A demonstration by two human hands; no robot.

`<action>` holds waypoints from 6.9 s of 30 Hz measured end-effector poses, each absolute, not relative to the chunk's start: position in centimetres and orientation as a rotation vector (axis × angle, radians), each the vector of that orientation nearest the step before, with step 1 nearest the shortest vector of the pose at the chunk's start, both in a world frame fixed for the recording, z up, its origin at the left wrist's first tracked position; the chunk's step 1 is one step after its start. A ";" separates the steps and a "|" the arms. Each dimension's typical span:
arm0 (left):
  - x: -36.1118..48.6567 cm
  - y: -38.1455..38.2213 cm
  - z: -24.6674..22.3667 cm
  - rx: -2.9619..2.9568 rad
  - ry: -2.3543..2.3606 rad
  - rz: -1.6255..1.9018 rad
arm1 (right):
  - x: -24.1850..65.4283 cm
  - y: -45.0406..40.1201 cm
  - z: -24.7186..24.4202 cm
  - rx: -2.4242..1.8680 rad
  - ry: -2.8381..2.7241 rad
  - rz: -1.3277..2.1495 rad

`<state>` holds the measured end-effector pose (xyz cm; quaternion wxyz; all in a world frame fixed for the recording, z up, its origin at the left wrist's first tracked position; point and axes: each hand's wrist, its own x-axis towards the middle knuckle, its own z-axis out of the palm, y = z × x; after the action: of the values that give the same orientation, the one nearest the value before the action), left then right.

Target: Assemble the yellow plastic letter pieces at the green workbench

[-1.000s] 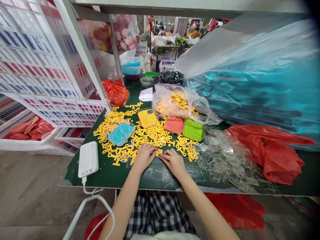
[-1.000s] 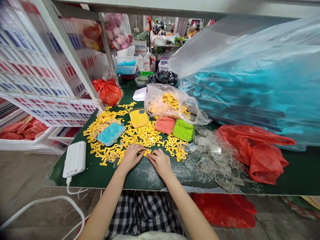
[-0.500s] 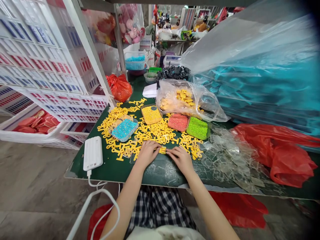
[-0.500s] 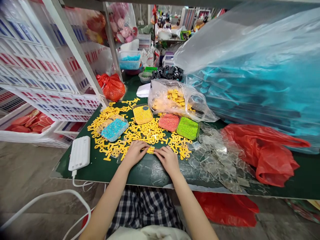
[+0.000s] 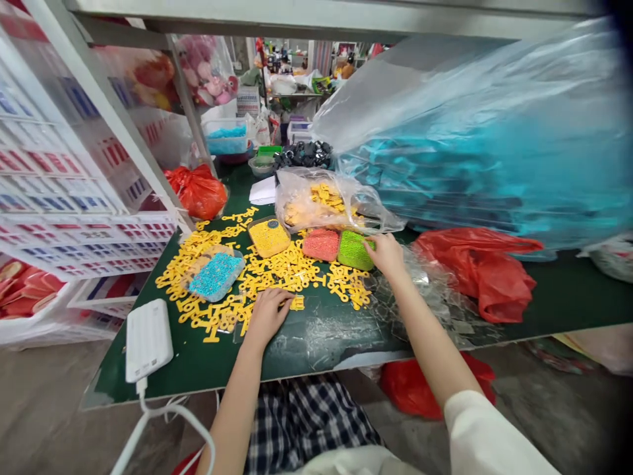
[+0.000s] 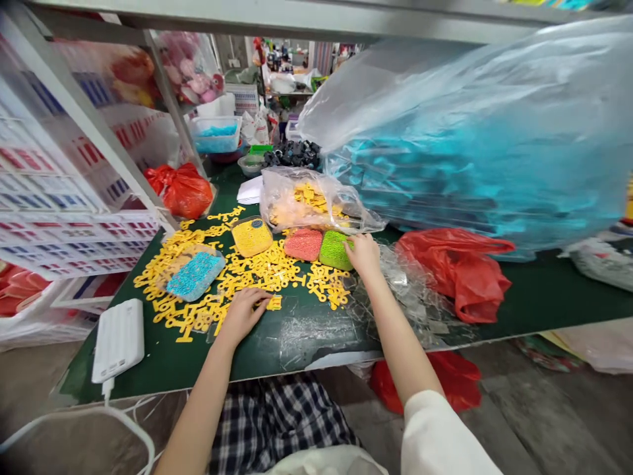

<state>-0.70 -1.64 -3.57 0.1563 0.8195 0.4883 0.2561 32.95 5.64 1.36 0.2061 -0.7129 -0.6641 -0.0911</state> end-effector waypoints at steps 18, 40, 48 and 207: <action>-0.5 -1.3 -3.2 2.332 1.293 1.226 | 31.4 -1.2 -2.9 -1.895 -2.031 -0.014; 0.2 -2.6 -1.5 2.171 1.416 1.600 | 20.3 -4.6 -0.9 -1.261 -1.441 0.919; -0.1 -2.3 -2.1 2.080 1.278 1.117 | 18.9 -3.8 -2.1 -1.290 -1.791 0.435; -2.9 5.8 -1.1 2.503 1.877 0.419 | 22.9 -13.5 -7.3 -1.966 -1.566 -0.359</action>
<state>-2.86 5.79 -1.14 -0.0073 0.7929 0.5947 0.1328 22.94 -13.49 -7.34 0.2968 -0.7395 -0.5889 -0.1351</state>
